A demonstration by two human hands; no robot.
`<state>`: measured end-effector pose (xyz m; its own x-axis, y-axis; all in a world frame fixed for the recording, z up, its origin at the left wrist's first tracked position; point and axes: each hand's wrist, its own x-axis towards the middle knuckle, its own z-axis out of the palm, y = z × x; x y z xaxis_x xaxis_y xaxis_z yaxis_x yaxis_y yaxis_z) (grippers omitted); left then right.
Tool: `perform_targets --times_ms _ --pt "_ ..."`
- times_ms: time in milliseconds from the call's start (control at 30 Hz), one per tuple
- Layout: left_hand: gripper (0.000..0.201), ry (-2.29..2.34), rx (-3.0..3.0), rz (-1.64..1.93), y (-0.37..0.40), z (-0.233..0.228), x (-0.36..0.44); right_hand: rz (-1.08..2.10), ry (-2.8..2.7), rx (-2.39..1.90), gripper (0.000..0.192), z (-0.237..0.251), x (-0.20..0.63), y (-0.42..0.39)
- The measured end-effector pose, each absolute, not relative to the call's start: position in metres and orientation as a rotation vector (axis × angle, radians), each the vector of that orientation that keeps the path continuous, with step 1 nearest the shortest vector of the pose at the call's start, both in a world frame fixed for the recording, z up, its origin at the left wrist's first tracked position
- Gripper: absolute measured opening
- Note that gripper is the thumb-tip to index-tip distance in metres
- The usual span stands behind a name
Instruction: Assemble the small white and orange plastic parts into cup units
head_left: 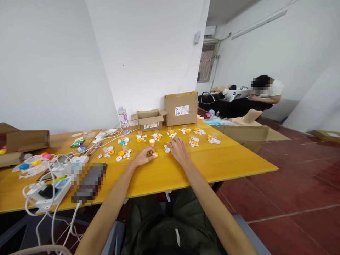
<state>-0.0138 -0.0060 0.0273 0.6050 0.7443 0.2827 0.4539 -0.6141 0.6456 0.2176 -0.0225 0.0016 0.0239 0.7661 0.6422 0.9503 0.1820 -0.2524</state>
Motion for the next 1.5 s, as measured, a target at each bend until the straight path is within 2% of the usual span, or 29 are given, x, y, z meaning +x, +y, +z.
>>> perform_targets --times_ms 267,600,1000,1367,1500 --pt "0.019 0.948 2.317 0.752 -0.006 0.026 -0.014 -0.384 -1.906 -1.461 0.023 0.000 0.210 -0.031" --pt "0.017 0.949 2.319 0.774 -0.003 0.023 -0.014 -0.430 -1.885 -1.466 0.019 -0.012 0.214 -0.025" --pt "0.018 0.945 2.340 0.769 -0.002 0.022 -0.014 -0.341 -2.012 -1.472 0.028 -0.003 0.204 -0.031" --pt "0.018 0.931 2.356 0.766 -0.003 0.022 -0.015 -0.505 -2.114 -1.406 0.029 -0.003 0.198 -0.032" --pt "0.017 0.929 2.357 0.777 -0.003 0.021 -0.015 -0.561 -1.992 -1.409 0.027 -0.004 0.203 -0.032"
